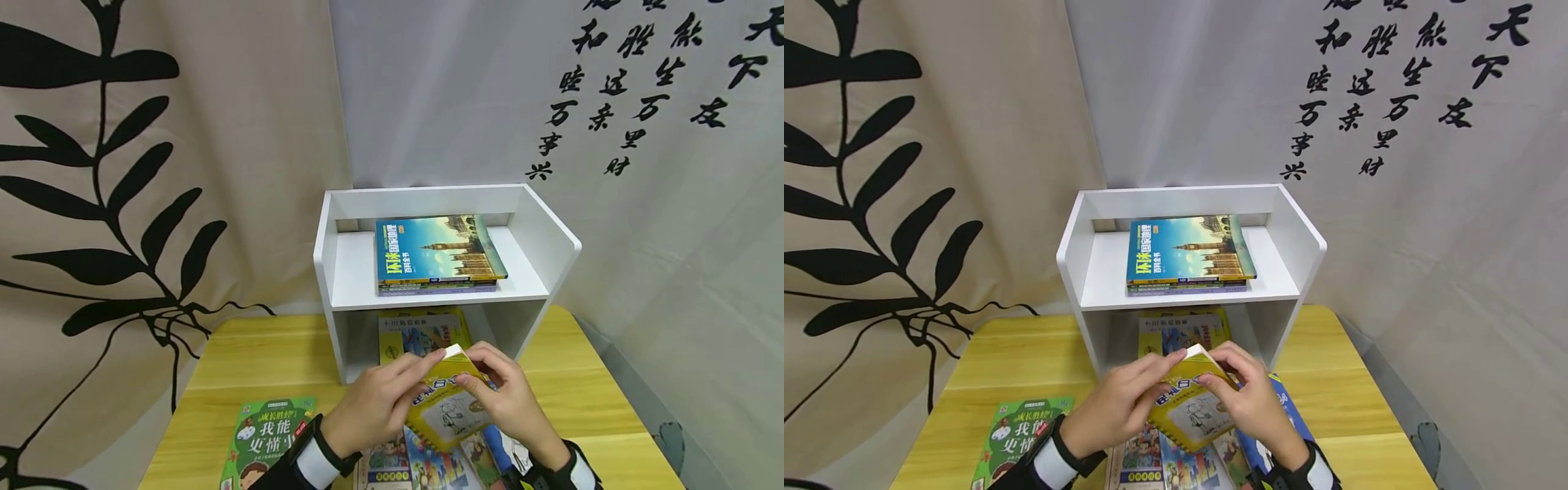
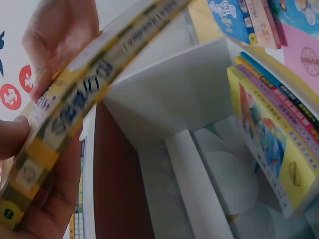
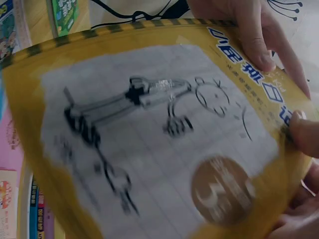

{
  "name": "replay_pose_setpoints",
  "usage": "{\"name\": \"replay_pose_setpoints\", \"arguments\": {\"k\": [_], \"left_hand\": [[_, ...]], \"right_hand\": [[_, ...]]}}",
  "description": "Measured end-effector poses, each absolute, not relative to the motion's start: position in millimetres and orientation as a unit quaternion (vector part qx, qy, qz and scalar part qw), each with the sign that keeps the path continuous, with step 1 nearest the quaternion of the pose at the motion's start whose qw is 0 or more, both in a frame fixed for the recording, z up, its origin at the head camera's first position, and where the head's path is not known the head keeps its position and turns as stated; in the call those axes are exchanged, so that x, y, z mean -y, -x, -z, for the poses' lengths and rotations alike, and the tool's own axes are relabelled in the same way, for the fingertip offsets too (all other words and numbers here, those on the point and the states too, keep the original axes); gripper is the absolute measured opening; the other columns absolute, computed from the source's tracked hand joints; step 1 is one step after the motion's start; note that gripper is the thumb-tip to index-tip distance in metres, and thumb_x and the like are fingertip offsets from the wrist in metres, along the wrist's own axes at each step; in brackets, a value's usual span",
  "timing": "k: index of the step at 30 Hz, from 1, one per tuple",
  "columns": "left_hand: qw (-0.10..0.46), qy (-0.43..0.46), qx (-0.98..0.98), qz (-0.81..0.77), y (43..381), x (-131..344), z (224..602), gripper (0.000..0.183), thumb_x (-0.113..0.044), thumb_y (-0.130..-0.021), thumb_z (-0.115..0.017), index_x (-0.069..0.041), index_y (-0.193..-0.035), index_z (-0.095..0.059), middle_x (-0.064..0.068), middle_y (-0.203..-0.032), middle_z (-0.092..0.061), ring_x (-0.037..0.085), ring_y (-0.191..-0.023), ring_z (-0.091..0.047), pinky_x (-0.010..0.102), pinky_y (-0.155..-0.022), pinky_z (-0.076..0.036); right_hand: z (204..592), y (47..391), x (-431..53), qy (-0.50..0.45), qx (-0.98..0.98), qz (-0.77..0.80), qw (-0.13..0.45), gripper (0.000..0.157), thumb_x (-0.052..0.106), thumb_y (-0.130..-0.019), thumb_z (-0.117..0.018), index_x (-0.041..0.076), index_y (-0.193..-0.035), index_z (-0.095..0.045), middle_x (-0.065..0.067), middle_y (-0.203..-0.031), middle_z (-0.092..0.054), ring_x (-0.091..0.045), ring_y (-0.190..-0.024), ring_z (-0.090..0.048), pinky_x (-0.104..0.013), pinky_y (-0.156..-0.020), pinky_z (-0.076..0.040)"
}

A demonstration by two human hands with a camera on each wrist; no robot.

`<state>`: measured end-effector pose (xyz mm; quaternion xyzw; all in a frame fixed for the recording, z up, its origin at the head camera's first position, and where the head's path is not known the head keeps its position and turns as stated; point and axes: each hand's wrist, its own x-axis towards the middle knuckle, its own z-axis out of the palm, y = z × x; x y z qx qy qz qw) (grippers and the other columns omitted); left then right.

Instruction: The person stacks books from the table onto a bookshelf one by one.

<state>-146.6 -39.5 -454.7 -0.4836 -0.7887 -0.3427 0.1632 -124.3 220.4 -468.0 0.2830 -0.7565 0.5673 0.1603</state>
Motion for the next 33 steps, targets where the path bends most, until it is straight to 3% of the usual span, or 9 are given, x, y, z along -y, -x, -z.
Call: {"name": "replay_pose_setpoints", "arguments": {"k": [4, 6, 10, 13, 16, 20, 26, 30, 33], "left_hand": [[0.182, 0.48, 0.781, 0.354, 147.8, 43.1, 454.1, 0.062, -0.009, -0.106, -0.06, -0.018, -0.164, -0.041, -0.001, -0.105, -0.068, 0.002, -0.071, -0.059, 0.009, -0.06, -0.048], [0.182, 0.47, 0.776, 0.38, 147.5, 46.8, 451.2, 0.062, -0.006, -0.105, -0.059, -0.017, -0.164, -0.042, 0.001, -0.109, -0.069, 0.005, -0.078, -0.065, 0.01, -0.063, -0.051], [0.203, 0.438, 0.756, 0.443, 147.7, 56.2, 442.7, 0.061, -0.001, -0.104, -0.059, -0.011, -0.162, -0.042, 0.007, -0.116, -0.07, 0.008, -0.076, -0.063, 0.009, -0.058, -0.049], [0.241, 0.418, 0.735, 0.477, 148.6, 62.6, 434.7, 0.063, 0.006, -0.101, -0.06, -0.003, -0.161, -0.042, 0.013, -0.12, -0.07, 0.013, -0.077, -0.064, 0.012, -0.058, -0.052], [0.266, 0.388, 0.715, 0.517, 147.8, 67.5, 427.6, 0.066, 0.013, -0.099, -0.059, 0.001, -0.161, -0.04, 0.019, -0.133, -0.067, 0.024, -0.098, -0.074, 0.02, -0.071, -0.062], [0.262, 0.339, 0.694, 0.579, 143.9, 70.1, 422.0, 0.07, 0.013, -0.101, -0.055, -0.005, -0.165, -0.034, 0.022, -0.153, -0.057, 0.035, -0.116, -0.073, 0.033, -0.078, -0.064], [0.231, 0.28, 0.689, 0.627, 138.3, 63.4, 429.8, 0.067, 0.003, -0.106, -0.051, -0.015, -0.168, -0.03, 0.017, -0.157, -0.054, 0.032, -0.116, -0.072, 0.036, -0.077, -0.065], [0.197, 0.244, 0.69, 0.652, 135.7, 56.2, 440.5, 0.065, -0.006, -0.109, -0.05, -0.023, -0.168, -0.029, 0.017, -0.153, -0.057, 0.03, -0.112, -0.074, 0.036, -0.077, -0.065], [0.169, 0.221, 0.686, 0.672, 134.7, 54.6, 445.6, 0.064, -0.011, -0.11, -0.05, -0.027, -0.169, -0.028, 0.018, -0.148, -0.059, 0.029, -0.108, -0.075, 0.037, -0.076, -0.066]], "right_hand": [[470.5, 123.0, -224.9, -0.244, 0.77, -0.566, 0.168, 0.034, -0.006, -0.095, -0.07, 0.011, -0.124, -0.073, -0.008, -0.115, -0.07, -0.018, -0.099, -0.069, -0.025, -0.083, -0.06], [470.0, 123.5, -226.9, -0.232, 0.769, -0.564, 0.192, 0.038, -0.007, -0.095, -0.07, 0.009, -0.129, -0.071, -0.013, -0.118, -0.07, -0.018, -0.105, -0.068, -0.023, -0.091, -0.058], [468.5, 123.7, -231.8, -0.195, 0.76, -0.559, 0.268, 0.052, -0.016, -0.093, -0.067, 0.003, -0.141, -0.062, -0.022, -0.129, -0.065, -0.018, -0.117, -0.064, -0.022, -0.105, -0.051], [469.6, 121.1, -233.6, -0.148, 0.758, -0.553, 0.313, 0.059, -0.017, -0.093, -0.066, 0.002, -0.147, -0.056, -0.02, -0.136, -0.063, -0.018, -0.123, -0.062, -0.022, -0.106, -0.05], [473.4, 117.2, -231.6, -0.12, 0.76, -0.552, 0.323, 0.064, -0.016, -0.093, -0.065, 0.004, -0.152, -0.05, -0.015, -0.14, -0.062, -0.017, -0.122, -0.063, -0.021, -0.103, -0.051], [482.2, 112.6, -223.1, -0.144, 0.786, -0.532, 0.28, 0.08, -0.012, -0.095, -0.066, 0.012, -0.164, -0.035, -0.015, -0.143, -0.059, -0.013, -0.113, -0.066, -0.02, -0.096, -0.055], [502.2, 108.5, -209.3, -0.212, 0.796, -0.539, 0.175, 0.11, -0.005, -0.094, -0.072, 0.019, -0.171, 0.002, -0.025, -0.136, -0.066, -0.018, -0.095, -0.076, -0.035, -0.076, -0.066], [507.6, 108.6, -204.4, -0.208, 0.734, -0.638, 0.105, 0.11, -0.007, -0.099, -0.065, 0.028, -0.17, 0.01, -0.034, -0.14, -0.059, -0.026, -0.088, -0.078, -0.044, -0.064, -0.066], [508.5, 107.9, -204.6, -0.203, 0.689, -0.693, 0.068, 0.107, -0.009, -0.102, -0.058, 0.034, -0.169, 0.013, -0.035, -0.143, -0.056, -0.028, -0.078, -0.075, -0.045, -0.059, -0.065]]}}
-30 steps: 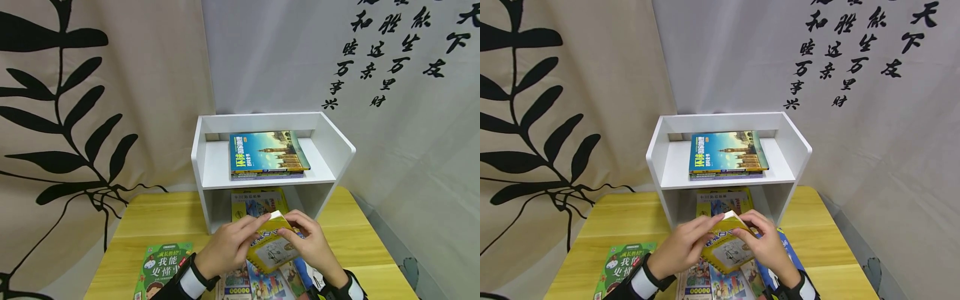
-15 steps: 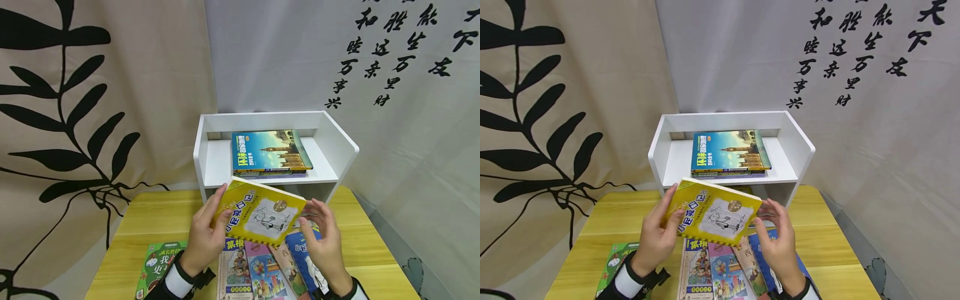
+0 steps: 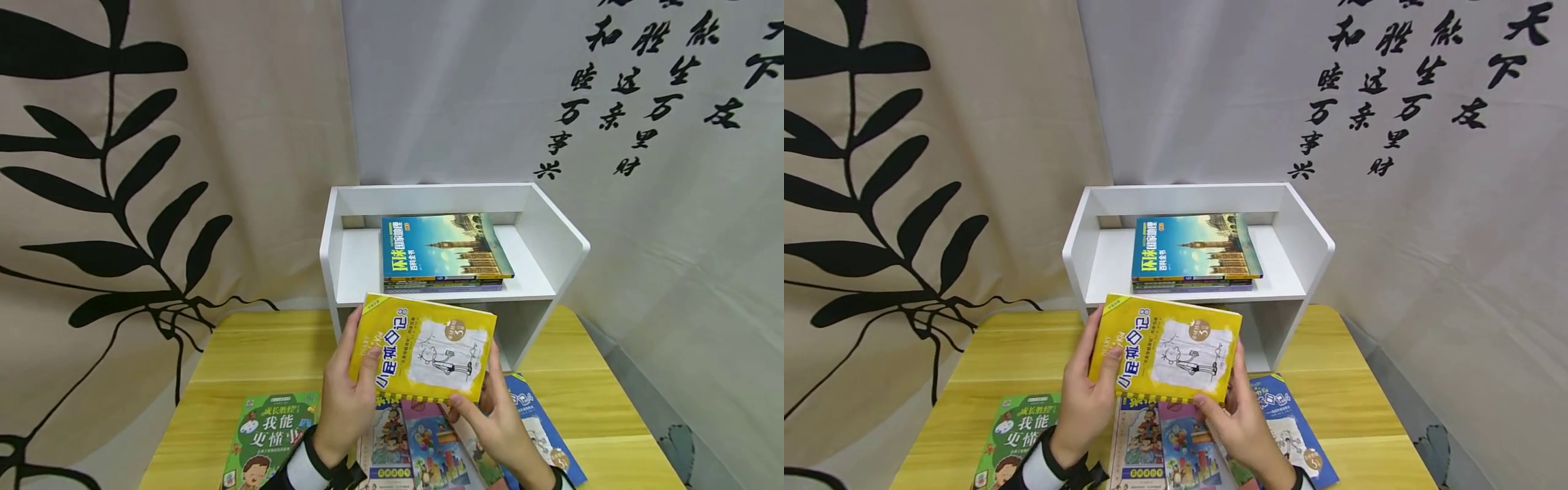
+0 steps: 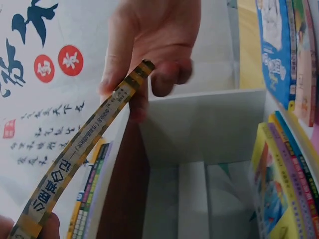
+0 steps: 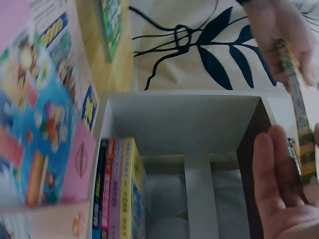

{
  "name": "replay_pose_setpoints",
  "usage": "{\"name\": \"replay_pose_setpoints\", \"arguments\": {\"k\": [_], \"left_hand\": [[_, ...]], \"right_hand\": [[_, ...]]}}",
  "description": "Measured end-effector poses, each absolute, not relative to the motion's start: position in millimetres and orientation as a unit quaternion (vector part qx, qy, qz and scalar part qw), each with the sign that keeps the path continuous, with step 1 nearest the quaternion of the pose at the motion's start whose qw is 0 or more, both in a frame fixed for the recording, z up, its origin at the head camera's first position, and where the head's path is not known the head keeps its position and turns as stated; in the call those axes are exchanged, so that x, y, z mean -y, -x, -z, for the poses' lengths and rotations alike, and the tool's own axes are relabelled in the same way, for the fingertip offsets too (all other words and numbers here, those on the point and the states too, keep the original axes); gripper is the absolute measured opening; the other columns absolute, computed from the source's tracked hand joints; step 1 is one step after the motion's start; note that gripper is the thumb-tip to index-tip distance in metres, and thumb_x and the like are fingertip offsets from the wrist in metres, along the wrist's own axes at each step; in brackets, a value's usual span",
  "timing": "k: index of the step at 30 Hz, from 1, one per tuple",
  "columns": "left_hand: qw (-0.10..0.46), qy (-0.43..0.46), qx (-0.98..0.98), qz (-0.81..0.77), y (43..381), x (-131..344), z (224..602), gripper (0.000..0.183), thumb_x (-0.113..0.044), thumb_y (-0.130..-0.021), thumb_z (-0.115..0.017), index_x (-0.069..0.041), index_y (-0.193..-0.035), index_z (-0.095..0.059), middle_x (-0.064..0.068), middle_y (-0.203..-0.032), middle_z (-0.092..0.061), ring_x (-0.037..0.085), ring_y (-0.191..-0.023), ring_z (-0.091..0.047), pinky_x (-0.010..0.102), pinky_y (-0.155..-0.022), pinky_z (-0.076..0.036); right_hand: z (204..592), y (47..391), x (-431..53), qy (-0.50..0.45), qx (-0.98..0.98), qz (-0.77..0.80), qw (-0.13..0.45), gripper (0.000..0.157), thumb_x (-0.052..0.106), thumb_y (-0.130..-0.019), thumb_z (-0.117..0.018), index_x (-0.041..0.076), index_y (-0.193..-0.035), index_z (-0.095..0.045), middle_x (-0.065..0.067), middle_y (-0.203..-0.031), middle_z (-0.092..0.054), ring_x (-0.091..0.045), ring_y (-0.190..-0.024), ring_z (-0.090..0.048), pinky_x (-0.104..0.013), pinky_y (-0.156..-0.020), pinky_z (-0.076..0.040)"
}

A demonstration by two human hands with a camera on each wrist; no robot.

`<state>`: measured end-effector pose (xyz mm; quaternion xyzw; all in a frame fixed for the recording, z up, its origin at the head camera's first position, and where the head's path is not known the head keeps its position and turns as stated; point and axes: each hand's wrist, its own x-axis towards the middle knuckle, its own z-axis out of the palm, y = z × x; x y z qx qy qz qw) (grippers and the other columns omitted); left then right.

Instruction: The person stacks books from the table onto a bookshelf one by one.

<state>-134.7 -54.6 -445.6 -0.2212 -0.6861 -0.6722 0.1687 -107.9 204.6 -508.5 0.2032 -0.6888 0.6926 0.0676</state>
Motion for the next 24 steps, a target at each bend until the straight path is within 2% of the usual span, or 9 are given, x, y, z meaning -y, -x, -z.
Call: {"name": "replay_pose_setpoints", "arguments": {"k": [5, 8, 10, 15, 19, 21, 24], "left_hand": [[0.102, 0.208, 0.687, 0.688, 136.4, 55.8, 448.2, 0.073, -0.018, -0.109, -0.056, -0.034, -0.169, -0.019, 0.015, -0.143, -0.058, 0.026, -0.107, -0.075, 0.039, -0.076, -0.066], [0.056, 0.221, 0.689, 0.688, 137.2, 59.2, 445.6, 0.088, -0.019, -0.104, -0.067, -0.037, -0.169, -0.012, 0.014, -0.145, -0.054, 0.026, -0.109, -0.074, 0.039, -0.077, -0.066], [0.035, 0.245, 0.689, 0.681, 137.4, 62.6, 442.6, 0.102, -0.018, -0.098, -0.075, -0.036, -0.17, -0.006, 0.013, -0.149, -0.051, 0.027, -0.11, -0.074, 0.039, -0.078, -0.066], [0.04, 0.336, 0.717, 0.61, 140.1, 72.9, 434.1, 0.135, -0.021, -0.081, -0.092, -0.027, -0.171, 0.009, 0.012, -0.17, -0.033, 0.029, -0.125, -0.067, 0.037, -0.087, -0.063], [0.055, 0.365, 0.739, 0.563, 143.1, 77.4, 431.2, 0.139, -0.028, -0.079, -0.093, -0.025, -0.17, 0.012, 0.009, -0.172, -0.029, 0.029, -0.13, -0.064, 0.034, -0.092, -0.062], [0.053, 0.361, 0.742, 0.563, 143.2, 78.4, 431.7, 0.136, -0.027, -0.081, -0.092, -0.026, -0.17, 0.011, 0.009, -0.171, -0.031, 0.028, -0.128, -0.066, 0.034, -0.091, -0.062], [0.044, 0.346, 0.741, 0.574, 142.5, 79.1, 435.1, 0.136, -0.026, -0.08, -0.093, -0.028, -0.171, 0.008, 0.008, -0.171, -0.033, 0.026, -0.126, -0.067, 0.035, -0.09, -0.063]], "right_hand": [[503.2, 104.8, -210.5, -0.194, 0.652, -0.73, 0.057, 0.103, -0.009, -0.103, -0.055, 0.035, -0.17, 0.011, -0.02, -0.146, -0.059, -0.025, -0.069, -0.071, -0.038, -0.058, -0.064], [495.9, 104.1, -214.8, -0.209, 0.638, -0.738, 0.07, 0.101, -0.013, -0.103, -0.051, 0.031, -0.17, 0.009, -0.015, -0.148, -0.058, -0.024, -0.069, -0.071, -0.036, -0.057, -0.063], [489.0, 104.7, -217.8, -0.224, 0.633, -0.736, 0.085, 0.099, -0.017, -0.102, -0.049, 0.026, -0.171, 0.006, -0.013, -0.154, -0.053, -0.024, -0.071, -0.071, -0.035, -0.056, -0.062], [467.7, 104.5, -225.6, -0.224, 0.636, -0.731, 0.105, 0.092, -0.019, -0.101, -0.048, 0.021, -0.172, -0.003, -0.01, -0.162, -0.044, -0.02, -0.078, -0.071, -0.033, -0.059, -0.064], [457.8, 101.2, -231.0, -0.201, 0.652, -0.725, 0.098, 0.09, -0.016, -0.102, -0.05, 0.022, -0.172, -0.006, -0.011, -0.158, -0.047, -0.018, -0.074, -0.071, -0.032, -0.061, -0.065], [457.5, 100.3, -233.0, -0.194, 0.669, -0.711, 0.096, 0.092, -0.015, -0.101, -0.052, 0.022, -0.172, -0.007, -0.016, -0.162, -0.041, -0.018, -0.085, -0.073, -0.034, -0.063, -0.065], [460.4, 99.2, -234.9, -0.185, 0.7, -0.685, 0.084, 0.1, -0.014, -0.098, -0.06, 0.026, -0.172, -0.005, -0.02, -0.174, -0.021, -0.014, -0.114, -0.069, -0.036, -0.076, -0.066]]}}
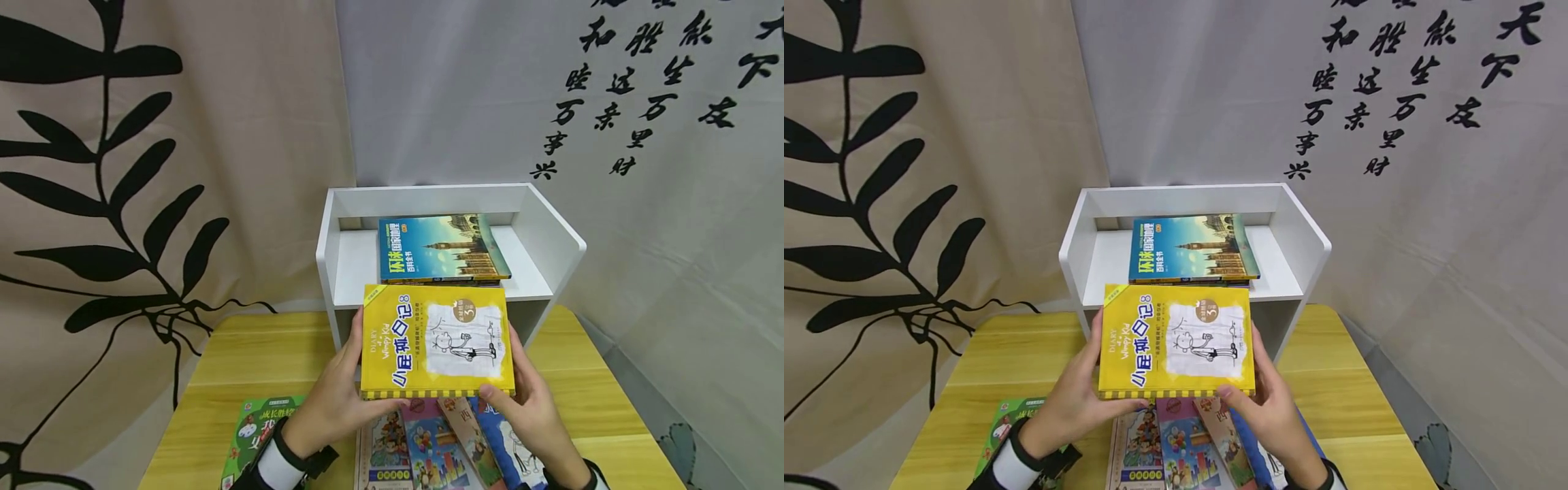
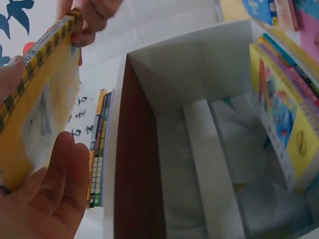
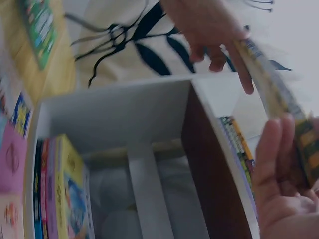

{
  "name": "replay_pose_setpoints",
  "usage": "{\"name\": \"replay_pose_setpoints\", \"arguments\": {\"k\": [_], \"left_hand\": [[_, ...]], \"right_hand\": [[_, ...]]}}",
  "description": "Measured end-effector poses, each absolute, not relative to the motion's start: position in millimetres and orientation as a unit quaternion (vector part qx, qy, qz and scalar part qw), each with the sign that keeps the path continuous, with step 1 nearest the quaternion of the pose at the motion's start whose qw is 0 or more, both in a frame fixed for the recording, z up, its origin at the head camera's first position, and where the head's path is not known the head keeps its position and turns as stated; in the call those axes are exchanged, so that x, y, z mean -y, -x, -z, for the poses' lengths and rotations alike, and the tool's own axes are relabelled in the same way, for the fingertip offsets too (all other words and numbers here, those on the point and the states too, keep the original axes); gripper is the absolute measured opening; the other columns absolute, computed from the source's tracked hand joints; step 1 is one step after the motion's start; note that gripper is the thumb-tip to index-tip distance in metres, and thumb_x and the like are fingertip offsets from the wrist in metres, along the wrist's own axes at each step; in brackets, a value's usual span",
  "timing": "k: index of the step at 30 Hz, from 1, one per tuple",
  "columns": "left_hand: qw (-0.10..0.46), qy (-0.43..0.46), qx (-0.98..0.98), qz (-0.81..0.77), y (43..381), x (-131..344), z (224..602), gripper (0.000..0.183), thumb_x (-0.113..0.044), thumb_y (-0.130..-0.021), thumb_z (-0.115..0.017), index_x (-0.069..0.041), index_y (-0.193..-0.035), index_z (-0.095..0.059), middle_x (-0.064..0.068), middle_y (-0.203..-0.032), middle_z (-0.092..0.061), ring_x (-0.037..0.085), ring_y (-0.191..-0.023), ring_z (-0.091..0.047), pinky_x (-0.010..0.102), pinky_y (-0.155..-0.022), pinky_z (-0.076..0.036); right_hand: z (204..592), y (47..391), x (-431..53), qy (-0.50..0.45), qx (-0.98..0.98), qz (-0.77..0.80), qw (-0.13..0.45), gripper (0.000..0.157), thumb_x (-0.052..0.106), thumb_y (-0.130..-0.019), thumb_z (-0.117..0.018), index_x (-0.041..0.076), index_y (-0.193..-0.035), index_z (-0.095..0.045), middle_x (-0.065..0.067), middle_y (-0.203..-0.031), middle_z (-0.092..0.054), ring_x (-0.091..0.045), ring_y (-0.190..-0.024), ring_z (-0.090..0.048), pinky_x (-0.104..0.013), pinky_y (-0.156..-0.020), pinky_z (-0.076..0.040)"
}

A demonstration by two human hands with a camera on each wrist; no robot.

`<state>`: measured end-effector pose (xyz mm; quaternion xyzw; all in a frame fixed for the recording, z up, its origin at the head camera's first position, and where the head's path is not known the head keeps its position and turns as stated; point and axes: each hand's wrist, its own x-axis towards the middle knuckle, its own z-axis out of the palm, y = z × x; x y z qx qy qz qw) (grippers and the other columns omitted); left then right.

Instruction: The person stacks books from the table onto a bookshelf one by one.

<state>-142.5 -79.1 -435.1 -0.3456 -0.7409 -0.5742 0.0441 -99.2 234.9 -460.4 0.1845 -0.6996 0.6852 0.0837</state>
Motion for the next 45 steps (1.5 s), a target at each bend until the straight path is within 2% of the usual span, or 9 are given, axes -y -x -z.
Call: {"name": "replay_pose_setpoints", "arguments": {"k": [3, 6, 12, 18, 23, 32, 40, 42, 45], "left_hand": [[0.033, 0.332, 0.74, 0.584, 142.5, 79.6, 438.9, 0.136, -0.028, -0.079, -0.093, -0.03, -0.171, 0.006, 0.007, -0.171, -0.035, 0.025, -0.126, -0.066, 0.035, -0.091, -0.063], [0.03, 0.327, 0.741, 0.586, 145.6, 79.1, 440.1, 0.135, -0.03, -0.079, -0.093, -0.031, -0.171, 0.005, 0.008, -0.17, -0.035, 0.025, -0.126, -0.066, 0.035, -0.091, -0.063], [0.037, 0.32, 0.756, 0.57, 157.9, 77.9, 426.1, 0.137, -0.037, -0.075, -0.095, -0.032, -0.171, 0.003, 0.007, -0.16, -0.048, 0.019, -0.116, -0.07, 0.035, -0.092, -0.063], [-0.025, 0.303, 0.719, 0.625, 175.8, 72.9, 401.6, 0.134, -0.026, -0.076, -0.096, -0.04, -0.169, 0.0, 0.004, -0.139, -0.064, 0.021, -0.109, -0.074, 0.039, -0.089, -0.064], [-0.038, 0.311, 0.695, 0.647, 190.7, 66.0, 385.6, 0.128, -0.018, -0.08, -0.093, -0.039, -0.17, -0.004, 0.008, -0.136, -0.067, 0.025, -0.11, -0.075, 0.04, -0.085, -0.065], [-0.038, 0.281, 0.724, 0.629, 210.3, 58.6, 379.4, 0.112, -0.034, -0.082, -0.091, -0.035, -0.168, -0.02, 0.005, -0.129, -0.07, 0.022, -0.105, -0.076, 0.04, -0.083, -0.065], [0.087, 0.206, 0.838, 0.498, 204.2, 56.0, 382.7, 0.103, -0.069, -0.076, -0.081, -0.031, -0.163, -0.042, 0.007, -0.108, -0.051, 0.021, -0.093, -0.054, 0.033, -0.069, -0.05], [0.114, 0.185, 0.869, 0.445, 200.6, 54.5, 381.5, 0.109, -0.078, -0.074, -0.076, -0.03, -0.164, -0.04, 0.009, -0.115, -0.049, 0.024, -0.101, -0.046, 0.038, -0.074, -0.046], [0.136, 0.178, 0.885, 0.408, 197.5, 51.6, 379.9, 0.112, -0.079, -0.075, -0.074, -0.022, -0.165, -0.039, 0.009, -0.147, -0.047, 0.027, -0.128, -0.04, 0.052, -0.099, -0.048]], "right_hand": [[462.9, 98.9, -236.3, -0.176, 0.729, -0.657, 0.073, 0.111, -0.012, -0.093, -0.069, 0.03, -0.171, -0.002, -0.018, -0.179, -0.002, -0.009, -0.135, -0.058, -0.035, -0.089, -0.063], [461.7, 99.8, -237.6, -0.174, 0.74, -0.646, 0.068, 0.119, -0.012, -0.09, -0.074, 0.03, -0.171, 0.002, -0.02, -0.179, 0.001, -0.008, -0.137, -0.056, -0.034, -0.092, -0.062], [446.5, 107.4, -239.6, -0.174, 0.748, -0.636, 0.075, 0.118, -0.01, -0.09, -0.075, 0.032, -0.171, -0.001, -0.025, -0.175, -0.017, -0.013, -0.125, -0.066, -0.036, -0.085, -0.065], [425.7, 123.0, -243.0, -0.184, 0.75, -0.628, 0.092, 0.108, -0.009, -0.094, -0.071, 0.027, -0.172, -0.005, -0.03, -0.166, -0.031, -0.016, -0.114, -0.071, -0.035, -0.078, -0.066], [411.5, 137.2, -246.5, -0.175, 0.743, -0.641, 0.083, 0.101, -0.006, -0.098, -0.067, 0.03, -0.172, -0.007, -0.022, -0.157, -0.043, -0.017, -0.104, -0.073, -0.035, -0.072, -0.066], [396.8, 159.2, -252.4, -0.112, 0.754, -0.646, 0.043, 0.093, 0.013, -0.101, -0.069, 0.03, -0.171, -0.011, -0.016, -0.142, -0.058, -0.02, -0.078, -0.063, -0.029, -0.066, -0.061], [392.4, 164.1, -258.7, -0.121, 0.809, -0.573, 0.053, 0.092, 0.021, -0.1, -0.072, 0.032, -0.171, -0.014, -0.016, -0.146, -0.056, -0.023, -0.097, -0.065, -0.031, -0.065, -0.061], [389.8, 163.2, -260.2, -0.114, 0.835, -0.533, 0.078, 0.09, 0.026, -0.099, -0.074, 0.029, -0.17, -0.019, -0.015, -0.137, -0.054, -0.023, -0.095, -0.061, -0.026, -0.064, -0.056], [387.5, 161.7, -260.9, -0.097, 0.871, -0.462, 0.134, 0.088, 0.033, -0.095, -0.078, 0.019, -0.168, -0.031, -0.012, -0.121, -0.044, -0.023, -0.091, -0.047, -0.025, -0.065, -0.044]]}}
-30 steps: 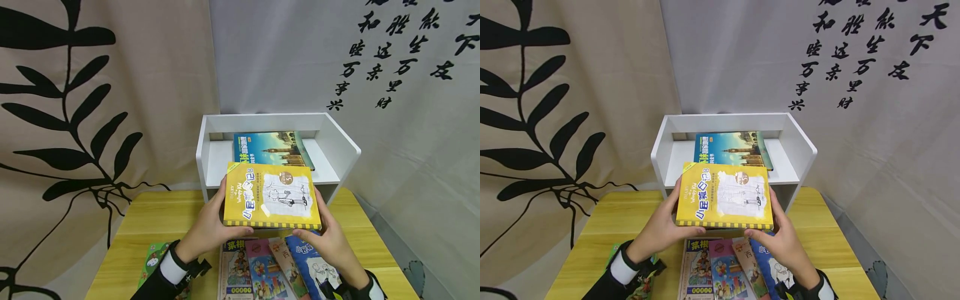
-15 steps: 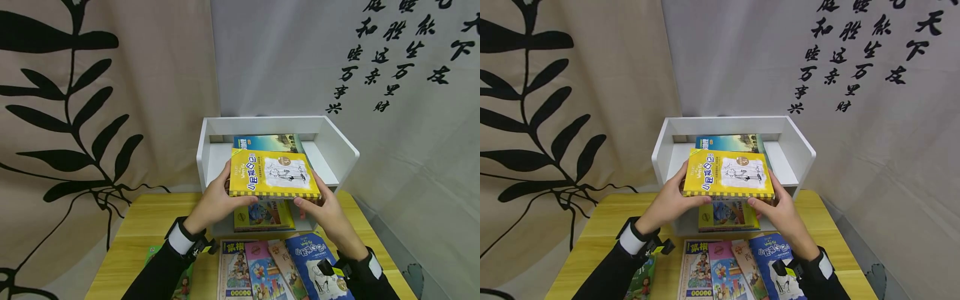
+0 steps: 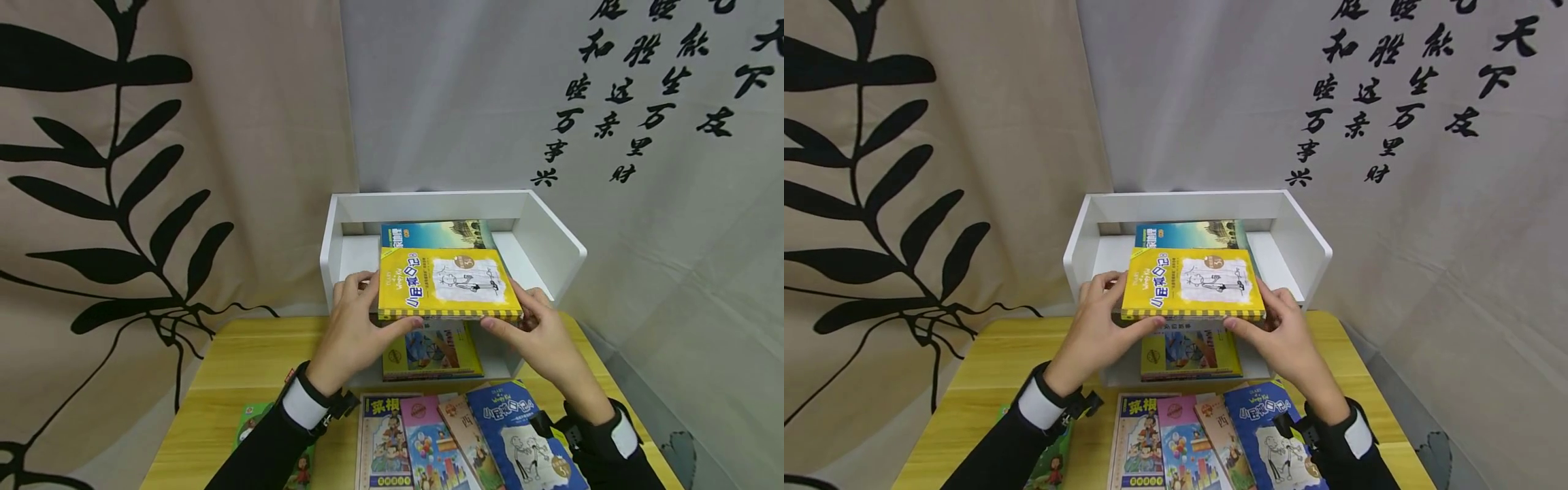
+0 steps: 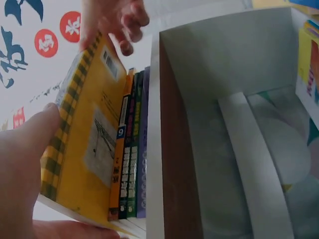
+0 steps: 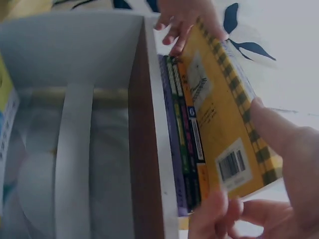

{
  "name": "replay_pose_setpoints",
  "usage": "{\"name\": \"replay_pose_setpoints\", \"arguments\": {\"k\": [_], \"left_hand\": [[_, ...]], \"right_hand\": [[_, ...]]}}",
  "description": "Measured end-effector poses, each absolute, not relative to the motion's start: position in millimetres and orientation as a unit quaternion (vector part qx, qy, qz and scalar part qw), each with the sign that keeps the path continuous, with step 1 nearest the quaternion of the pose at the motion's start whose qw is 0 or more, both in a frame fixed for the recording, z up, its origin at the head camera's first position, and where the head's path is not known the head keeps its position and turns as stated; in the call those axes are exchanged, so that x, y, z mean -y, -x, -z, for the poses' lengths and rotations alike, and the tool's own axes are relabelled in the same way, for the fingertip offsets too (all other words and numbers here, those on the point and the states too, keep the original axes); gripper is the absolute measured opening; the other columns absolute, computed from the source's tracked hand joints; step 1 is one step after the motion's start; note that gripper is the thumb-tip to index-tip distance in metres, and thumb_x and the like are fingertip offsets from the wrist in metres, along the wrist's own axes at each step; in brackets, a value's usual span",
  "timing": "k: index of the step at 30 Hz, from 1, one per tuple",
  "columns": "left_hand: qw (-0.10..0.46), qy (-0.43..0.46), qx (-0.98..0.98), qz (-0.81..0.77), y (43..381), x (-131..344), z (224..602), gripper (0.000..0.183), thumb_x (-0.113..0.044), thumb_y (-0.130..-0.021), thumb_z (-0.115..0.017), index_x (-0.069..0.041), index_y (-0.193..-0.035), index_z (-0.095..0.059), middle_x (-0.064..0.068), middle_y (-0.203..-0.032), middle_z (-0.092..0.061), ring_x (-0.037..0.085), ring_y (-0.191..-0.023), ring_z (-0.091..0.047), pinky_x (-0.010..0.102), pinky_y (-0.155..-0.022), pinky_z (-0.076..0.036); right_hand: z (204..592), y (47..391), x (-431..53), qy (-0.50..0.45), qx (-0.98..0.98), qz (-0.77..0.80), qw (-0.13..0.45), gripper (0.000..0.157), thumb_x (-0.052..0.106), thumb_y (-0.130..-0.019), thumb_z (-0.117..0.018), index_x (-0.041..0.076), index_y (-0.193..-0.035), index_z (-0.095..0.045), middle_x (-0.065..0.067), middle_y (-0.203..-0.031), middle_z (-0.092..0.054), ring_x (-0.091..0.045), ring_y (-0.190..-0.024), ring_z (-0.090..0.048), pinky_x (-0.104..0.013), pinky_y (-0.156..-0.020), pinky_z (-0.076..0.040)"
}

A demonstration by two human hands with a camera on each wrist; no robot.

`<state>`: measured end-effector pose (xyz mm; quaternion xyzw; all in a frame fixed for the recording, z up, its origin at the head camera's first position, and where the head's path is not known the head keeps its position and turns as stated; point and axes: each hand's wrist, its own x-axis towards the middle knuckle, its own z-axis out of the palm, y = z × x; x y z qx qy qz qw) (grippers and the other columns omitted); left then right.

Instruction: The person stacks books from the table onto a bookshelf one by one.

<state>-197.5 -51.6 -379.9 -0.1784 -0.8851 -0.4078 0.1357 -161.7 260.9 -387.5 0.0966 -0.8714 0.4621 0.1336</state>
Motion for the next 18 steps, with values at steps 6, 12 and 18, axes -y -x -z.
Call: {"name": "replay_pose_setpoints", "arguments": {"k": [6, 12, 18], "left_hand": [[0.155, 0.185, 0.879, 0.412, 194.9, 47.1, 378.7, 0.108, -0.073, -0.08, -0.076, -0.014, -0.164, -0.04, 0.015, -0.172, -0.035, 0.034, -0.152, -0.031, 0.07, -0.118, -0.034], [0.169, 0.199, 0.873, 0.413, 199.0, 43.2, 379.6, 0.096, -0.069, -0.085, -0.074, -0.018, -0.16, -0.045, 0.011, -0.17, -0.04, 0.032, -0.154, -0.032, 0.068, -0.12, -0.033], [0.16, 0.216, 0.878, 0.397, 205.4, 43.2, 380.0, 0.098, -0.069, -0.089, -0.069, -0.013, -0.163, -0.038, 0.012, -0.172, -0.035, 0.033, -0.156, -0.028, 0.067, -0.121, -0.032]], "right_hand": [[386.6, 163.3, -260.6, -0.087, 0.901, -0.369, 0.211, 0.088, 0.039, -0.088, -0.084, 0.008, -0.16, -0.046, -0.018, -0.16, -0.03, -0.041, -0.14, -0.029, -0.066, -0.102, -0.039], [389.7, 172.7, -262.0, -0.092, 0.908, -0.348, 0.216, 0.087, 0.044, -0.091, -0.08, 0.007, -0.162, -0.043, -0.01, -0.179, -0.011, -0.045, -0.16, -0.007, -0.088, -0.11, -0.022], [389.2, 179.5, -262.0, -0.102, 0.904, -0.35, 0.223, 0.083, 0.04, -0.093, -0.079, 0.003, -0.16, -0.045, -0.013, -0.178, -0.013, -0.046, -0.159, -0.009, -0.088, -0.11, -0.021]]}}
